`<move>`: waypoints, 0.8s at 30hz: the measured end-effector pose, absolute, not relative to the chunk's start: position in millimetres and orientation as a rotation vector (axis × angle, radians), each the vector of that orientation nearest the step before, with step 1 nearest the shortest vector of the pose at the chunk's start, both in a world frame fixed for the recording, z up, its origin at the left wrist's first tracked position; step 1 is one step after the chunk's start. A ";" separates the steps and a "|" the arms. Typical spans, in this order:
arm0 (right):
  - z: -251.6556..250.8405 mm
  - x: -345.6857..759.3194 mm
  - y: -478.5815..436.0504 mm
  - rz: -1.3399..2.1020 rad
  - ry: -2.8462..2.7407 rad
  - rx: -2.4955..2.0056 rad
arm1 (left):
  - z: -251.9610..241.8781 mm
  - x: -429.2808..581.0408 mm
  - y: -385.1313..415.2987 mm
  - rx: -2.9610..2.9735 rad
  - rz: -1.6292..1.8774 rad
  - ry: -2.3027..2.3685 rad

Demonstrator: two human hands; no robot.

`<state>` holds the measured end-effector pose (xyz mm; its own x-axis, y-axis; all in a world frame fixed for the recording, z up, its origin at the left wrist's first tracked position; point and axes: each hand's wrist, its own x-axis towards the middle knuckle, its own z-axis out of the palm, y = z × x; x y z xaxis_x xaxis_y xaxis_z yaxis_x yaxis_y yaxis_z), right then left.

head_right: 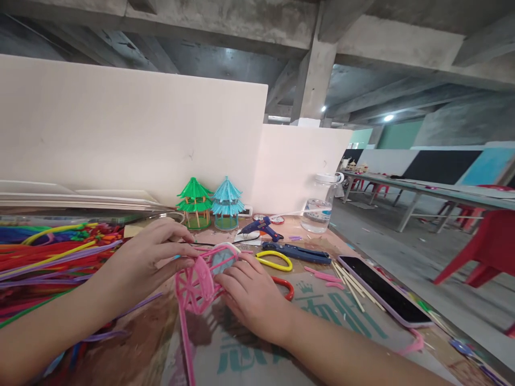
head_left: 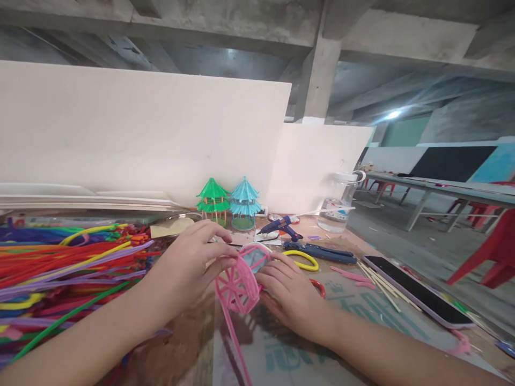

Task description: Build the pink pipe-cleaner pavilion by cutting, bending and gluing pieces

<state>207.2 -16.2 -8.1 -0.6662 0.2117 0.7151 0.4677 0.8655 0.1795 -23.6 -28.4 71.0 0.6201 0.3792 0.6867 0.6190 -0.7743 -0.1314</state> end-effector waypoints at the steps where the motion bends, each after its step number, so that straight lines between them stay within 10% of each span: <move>1: -7.9 207.4 -16.7 -0.467 -2.316 -0.487 | 71.8 -22.9 -29.6 -2.483 -0.917 -0.796; 14: -7.1 203.6 -21.2 -0.508 -2.330 -0.468 | 66.0 -18.5 -36.4 -2.407 -0.595 -0.941; 24: -15.4 211.1 -13.7 -0.034 -2.106 -0.733 | 90.6 -30.0 -39.4 -2.330 -0.991 -1.177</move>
<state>211.1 -13.7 -15.4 -0.4384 0.4884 0.7545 0.5122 0.8256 -0.2368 -30.0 -39.4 90.6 0.4111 0.5605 0.7189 0.8035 -0.5952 0.0045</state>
